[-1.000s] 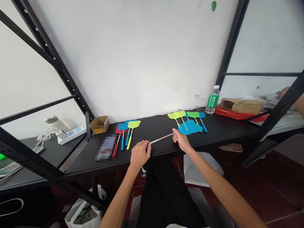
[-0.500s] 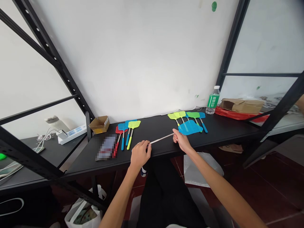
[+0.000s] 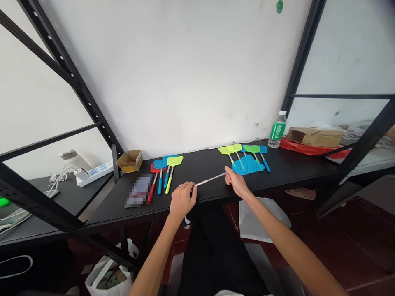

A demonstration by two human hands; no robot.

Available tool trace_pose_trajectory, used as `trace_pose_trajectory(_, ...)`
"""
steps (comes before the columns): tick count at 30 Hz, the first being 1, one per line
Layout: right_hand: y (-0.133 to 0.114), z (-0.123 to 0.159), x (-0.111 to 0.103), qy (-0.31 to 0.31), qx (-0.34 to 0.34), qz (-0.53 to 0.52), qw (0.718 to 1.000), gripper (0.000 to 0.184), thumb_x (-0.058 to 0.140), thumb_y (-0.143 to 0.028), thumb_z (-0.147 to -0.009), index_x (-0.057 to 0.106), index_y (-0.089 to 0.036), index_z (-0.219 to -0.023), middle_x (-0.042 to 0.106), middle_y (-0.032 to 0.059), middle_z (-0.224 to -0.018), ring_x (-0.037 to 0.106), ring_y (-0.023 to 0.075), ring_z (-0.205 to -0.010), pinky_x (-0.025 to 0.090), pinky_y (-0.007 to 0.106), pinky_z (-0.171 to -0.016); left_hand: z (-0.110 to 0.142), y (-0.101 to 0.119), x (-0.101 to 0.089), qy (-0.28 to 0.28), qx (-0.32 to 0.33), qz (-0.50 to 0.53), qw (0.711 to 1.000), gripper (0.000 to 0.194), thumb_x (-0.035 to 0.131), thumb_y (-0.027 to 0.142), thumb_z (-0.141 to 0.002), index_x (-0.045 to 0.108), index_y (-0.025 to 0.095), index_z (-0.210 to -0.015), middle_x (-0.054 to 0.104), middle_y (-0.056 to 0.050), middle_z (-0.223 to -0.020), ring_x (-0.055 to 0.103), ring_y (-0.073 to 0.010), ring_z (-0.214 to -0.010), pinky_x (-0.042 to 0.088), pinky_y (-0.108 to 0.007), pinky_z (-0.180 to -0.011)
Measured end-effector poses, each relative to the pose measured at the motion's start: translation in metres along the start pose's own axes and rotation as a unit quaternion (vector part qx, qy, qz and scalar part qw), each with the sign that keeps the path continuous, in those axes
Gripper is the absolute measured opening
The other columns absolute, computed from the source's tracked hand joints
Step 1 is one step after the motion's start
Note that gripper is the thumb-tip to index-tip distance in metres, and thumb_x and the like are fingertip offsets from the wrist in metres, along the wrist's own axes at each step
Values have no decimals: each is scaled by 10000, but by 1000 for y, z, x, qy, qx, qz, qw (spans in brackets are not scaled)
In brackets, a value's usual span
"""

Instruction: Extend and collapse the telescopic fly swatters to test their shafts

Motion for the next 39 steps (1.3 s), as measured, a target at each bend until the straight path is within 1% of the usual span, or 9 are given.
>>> trace_pose_trajectory(9,-3,1,2,-11,-3,4,1000,581,637,-533,-860,309,-233,-485,276,-57,-459,340,110,-445,319,290,-482,-4,0,-3,-34,-6,31,999,262,397,289,-999,642,236,-1075,723,-32,-942,668,-200,-817,414,-287,-661)
trace_pose_trajectory(13,-17,9,16,-40,-26,42,998,596,608,-549,-886,304,-232,-484,285,-47,-464,347,114,-445,319,295,-496,-7,17,-19,-67,17,70,995,277,426,254,-970,635,261,-1152,725,-19,-937,649,-179,-729,383,-286,-621)
trace_pose_trajectory(17,-33,24,34,-93,-53,86,990,602,563,-567,-918,345,-228,-470,351,-27,-449,394,126,-456,354,299,-528,-9,38,-34,-100,35,99,990,281,425,348,-991,647,254,-1137,711,-23,-858,633,-180,-705,368,-282,-624)
trace_pose_trajectory(22,-43,40,52,-154,-59,139,976,621,510,-591,-940,357,-222,-465,375,-21,-449,422,124,-469,367,296,-555,-7,46,-38,-129,28,103,986,358,396,466,-1006,641,240,-874,578,7,-611,561,-172,-586,272,-273,-560)
trace_pose_trajectory(26,-44,41,54,-147,-36,71,986,582,577,-588,-892,302,-238,-518,267,-58,-453,335,112,-439,318,291,-491,-7,53,-41,-140,32,167,975,445,357,460,-1018,546,215,-698,463,20,-551,462,-142,-533,253,-273,-555)
trace_pose_trajectory(29,-47,39,53,-149,-33,54,987,552,598,-579,-875,312,-241,-545,258,-66,-463,310,108,-442,303,286,-478,-7,57,-39,-170,6,264,949,472,372,493,-1003,481,197,-652,448,28,-552,411,-118,-524,279,-253,-547)
trace_pose_trajectory(33,-58,37,48,-169,-46,74,982,538,583,-572,-888,330,-236,-553,290,-58,-467,315,107,-456,314,284,-490,-2,60,-25,-250,-59,421,870,482,370,555,-987,482,191,-691,433,48,-462,357,-94,-435,297,-229,-491)
trace_pose_trajectory(35,-62,36,44,-180,-54,79,979,539,570,-569,-899,332,-233,-551,301,-54,-472,316,107,-462,315,283,-495,0,63,-21,-271,-69,461,842,488,367,570,-985,486,189,-705,430,53,-431,339,-88,-405,289,-224,-473)
trace_pose_trajectory(39,-67,34,38,-183,-66,93,976,535,572,-557,-903,341,-232,-548,306,-48,-489,335,113,-473,320,285,-501,0,65,-21,-275,-58,474,835,483,369,559,-992,485,188,-706,447,48,-429,340,-84,-406,289,-221,-478)
Point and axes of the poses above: each hand's wrist, its own z-axis away from the middle knuckle, its own x-axis out of the palm, y = z × x, the point moved 7 cm from there along -z, towards the middle knuckle
